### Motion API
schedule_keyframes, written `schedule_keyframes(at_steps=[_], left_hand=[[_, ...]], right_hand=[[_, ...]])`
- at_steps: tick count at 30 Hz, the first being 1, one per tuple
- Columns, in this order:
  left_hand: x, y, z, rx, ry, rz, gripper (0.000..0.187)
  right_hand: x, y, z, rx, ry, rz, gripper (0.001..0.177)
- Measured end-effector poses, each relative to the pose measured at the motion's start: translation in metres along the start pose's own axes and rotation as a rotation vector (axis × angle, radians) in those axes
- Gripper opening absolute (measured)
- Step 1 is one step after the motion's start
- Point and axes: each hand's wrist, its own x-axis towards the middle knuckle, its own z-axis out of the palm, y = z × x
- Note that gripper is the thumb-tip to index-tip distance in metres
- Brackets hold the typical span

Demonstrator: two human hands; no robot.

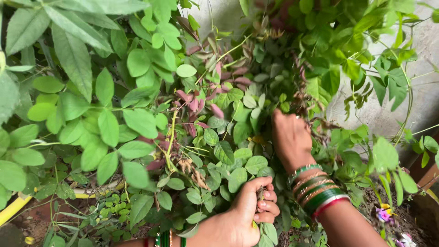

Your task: The person tends to plants by hand, including moving branches aside, weeding the soil, and removing dead leaves from plants in garden beds and a flowerpot.

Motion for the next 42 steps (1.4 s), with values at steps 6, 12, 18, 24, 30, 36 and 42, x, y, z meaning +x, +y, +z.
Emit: schedule_keyframes(at_steps=[6, 12, 18, 24, 30, 36, 42], left_hand=[[0.004, -0.004, 0.013, -0.019, 0.014, -0.078, 0.022], [-0.002, -0.013, 0.042, -0.033, -0.064, -0.085, 0.021], [-0.001, -0.012, 0.043, 0.0, -0.157, -0.12, 0.025], [-0.002, -0.002, 0.044, 0.077, -0.195, -0.114, 0.026], [-0.009, 0.003, 0.045, 0.057, -0.225, -0.124, 0.025], [-0.006, -0.007, 0.045, 0.055, -0.222, -0.137, 0.026], [-0.006, -0.009, 0.062, 0.034, -0.212, -0.105, 0.023]], right_hand=[[-0.012, 0.011, -0.013, 0.03, -0.171, -0.111, 0.018], [-0.04, 0.013, -0.04, 0.176, -0.18, -0.132, 0.021], [-0.06, 0.013, -0.069, 0.258, 0.032, -0.133, 0.029], [-0.068, 0.02, -0.063, 0.013, -0.171, -0.088, 0.041], [-0.062, 0.03, -0.004, -0.135, -0.284, -0.22, 0.015], [-0.039, 0.042, 0.066, -0.021, 0.296, -0.453, 0.016], [-0.007, 0.055, 0.098, -0.033, 0.088, -0.368, 0.01]])
